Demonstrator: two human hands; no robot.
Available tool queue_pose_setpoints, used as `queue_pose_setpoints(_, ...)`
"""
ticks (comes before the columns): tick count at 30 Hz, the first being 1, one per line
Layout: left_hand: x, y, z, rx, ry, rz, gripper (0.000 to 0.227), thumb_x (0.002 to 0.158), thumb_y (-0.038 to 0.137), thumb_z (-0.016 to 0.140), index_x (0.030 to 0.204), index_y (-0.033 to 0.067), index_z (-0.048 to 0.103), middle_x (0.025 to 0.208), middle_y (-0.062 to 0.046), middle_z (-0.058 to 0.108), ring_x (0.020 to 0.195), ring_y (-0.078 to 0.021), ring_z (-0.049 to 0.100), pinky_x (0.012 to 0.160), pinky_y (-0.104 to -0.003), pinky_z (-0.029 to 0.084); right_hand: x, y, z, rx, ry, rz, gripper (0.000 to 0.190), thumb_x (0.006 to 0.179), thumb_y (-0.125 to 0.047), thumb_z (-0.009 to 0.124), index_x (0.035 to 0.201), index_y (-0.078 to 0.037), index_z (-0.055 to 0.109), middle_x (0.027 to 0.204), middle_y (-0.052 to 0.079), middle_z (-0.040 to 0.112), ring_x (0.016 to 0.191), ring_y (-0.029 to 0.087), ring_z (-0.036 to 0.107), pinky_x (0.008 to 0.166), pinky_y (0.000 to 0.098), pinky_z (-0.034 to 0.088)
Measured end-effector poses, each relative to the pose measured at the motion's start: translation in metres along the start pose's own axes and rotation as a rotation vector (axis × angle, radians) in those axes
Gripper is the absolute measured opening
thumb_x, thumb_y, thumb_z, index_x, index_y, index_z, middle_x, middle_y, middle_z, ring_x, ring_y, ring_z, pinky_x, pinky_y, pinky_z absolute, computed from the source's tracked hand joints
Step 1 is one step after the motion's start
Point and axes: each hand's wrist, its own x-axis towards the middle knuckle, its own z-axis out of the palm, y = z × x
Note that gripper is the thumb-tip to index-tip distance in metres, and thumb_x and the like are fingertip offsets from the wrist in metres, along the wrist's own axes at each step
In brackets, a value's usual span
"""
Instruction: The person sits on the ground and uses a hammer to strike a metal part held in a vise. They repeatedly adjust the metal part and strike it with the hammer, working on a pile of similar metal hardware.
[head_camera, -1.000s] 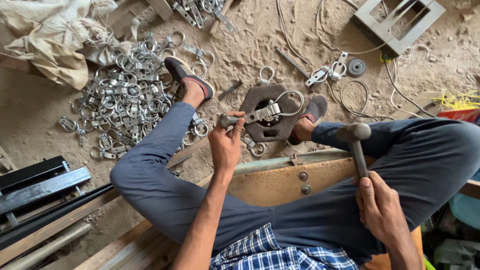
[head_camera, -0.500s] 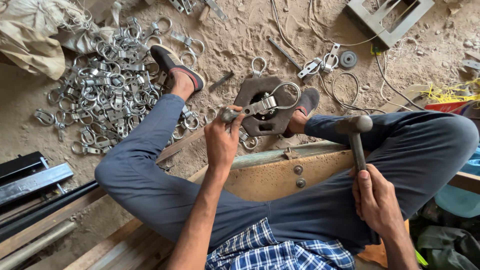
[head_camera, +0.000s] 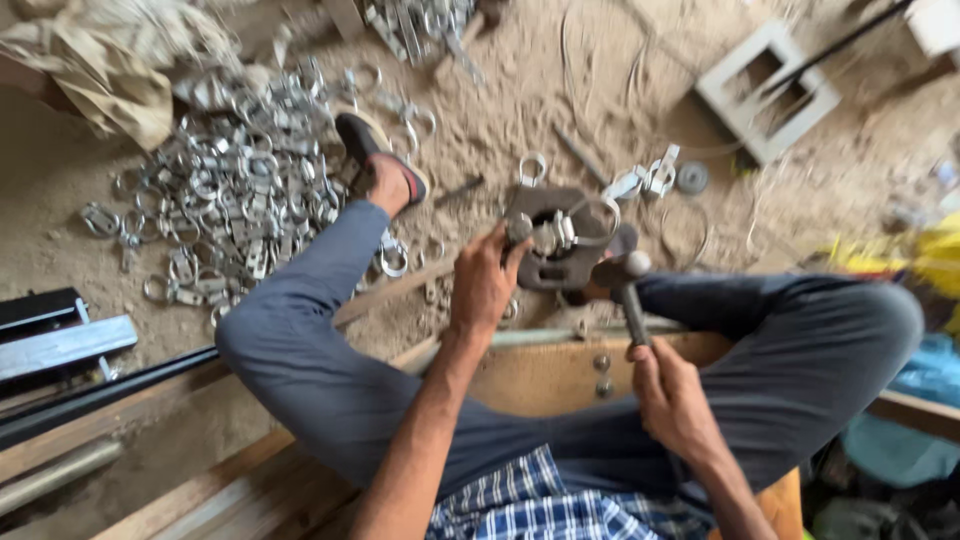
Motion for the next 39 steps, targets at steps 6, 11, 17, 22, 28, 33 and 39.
queue_pose_setpoints(6, 0.007, -0.013, 0.018, -0.031, 0.079, 0.095, 0.034, 0.102, 0.036, 0.064, 0.123, 0.0097, 0.069, 0.087, -0.011, 0.074, 0.074, -0.0206, 0.072, 0.060, -0.033, 0.060, 0.015, -0.061, -0.039, -0.428, 0.332, -0.715, 0.042, 0.111, -0.048, 0.045, 0.089, -0.014, 0.057, 0.060, -0.006, 0.050, 0.050, 0.006, 0.045, 0.046, 0.0249, 0.033)
queue_pose_setpoints(11, 0.011, 0.001, 0.011, 0.016, -0.049, -0.093, 0.038, 0.096, 0.033, 0.069, 0.125, 0.0080, 0.068, 0.089, -0.016, 0.071, 0.074, -0.0263, 0.071, 0.056, -0.036, 0.060, 0.029, -0.053, -0.039, 0.683, -0.065, -0.719, 0.050, 0.107, -0.057, 0.055, 0.089, -0.011, 0.065, 0.059, 0.001, 0.054, 0.051, 0.010, 0.043, 0.047, 0.0281, 0.035)
queue_pose_setpoints(17, 0.012, -0.001, 0.001, -0.080, 0.036, 0.021, 0.031, 0.099, 0.030, 0.070, 0.117, 0.0048, 0.072, 0.092, -0.015, 0.075, 0.078, -0.0265, 0.072, 0.069, -0.041, 0.058, 0.036, -0.041, 0.031, -0.284, 0.190, -0.662, 0.045, 0.116, -0.038, 0.041, 0.139, -0.003, 0.059, 0.072, -0.003, 0.043, 0.060, 0.008, 0.039, 0.053, 0.0283, 0.034)
queue_pose_setpoints(22, 0.003, -0.012, 0.004, -0.143, 0.075, 0.073, 0.017, 0.093, 0.018, 0.074, 0.101, 0.0030, 0.073, 0.085, -0.016, 0.076, 0.074, -0.0315, 0.074, 0.063, -0.044, 0.054, -0.012, -0.033, -0.005, 0.062, 0.004, 0.037, 0.030, 0.104, -0.035, 0.044, 0.099, -0.009, 0.060, 0.058, -0.004, 0.040, 0.046, 0.009, 0.037, 0.042, 0.0284, 0.032)
queue_pose_setpoints(28, -0.001, 0.013, -0.023, -0.077, 0.154, 0.093, 0.019, 0.095, 0.018, 0.075, 0.107, 0.0041, 0.074, 0.096, -0.015, 0.077, 0.083, -0.0321, 0.074, 0.072, -0.043, 0.055, -0.036, 0.011, -0.044, 0.034, 0.129, 0.075, 0.040, 0.107, -0.034, 0.043, 0.084, -0.003, 0.054, 0.056, -0.001, 0.042, 0.045, 0.013, 0.039, 0.042, 0.0332, 0.035)
queue_pose_setpoints(33, -0.008, -0.008, -0.012, -0.108, 0.227, 0.144, 0.016, 0.097, 0.015, 0.073, 0.110, 0.0055, 0.073, 0.103, -0.013, 0.077, 0.096, -0.0314, 0.074, 0.083, -0.041, 0.057, -0.036, 0.048, -0.046, -0.073, 0.286, 0.000, 0.027, 0.099, -0.032, 0.056, 0.094, -0.007, 0.064, 0.059, -0.002, 0.051, 0.050, 0.009, 0.045, 0.043, 0.0300, 0.040)
queue_pose_setpoints(39, -0.013, -0.032, 0.033, -0.069, 0.273, 0.087, 0.026, 0.096, 0.026, 0.072, 0.087, 0.0021, 0.067, 0.085, -0.019, 0.068, 0.079, -0.0388, 0.065, 0.070, -0.050, 0.051, 0.010, 0.121, -0.048, 0.088, 0.269, -0.006, 0.026, 0.106, -0.028, 0.059, 0.097, -0.004, 0.061, 0.057, 0.005, 0.046, 0.043, 0.014, 0.039, 0.039, 0.0310, 0.029)
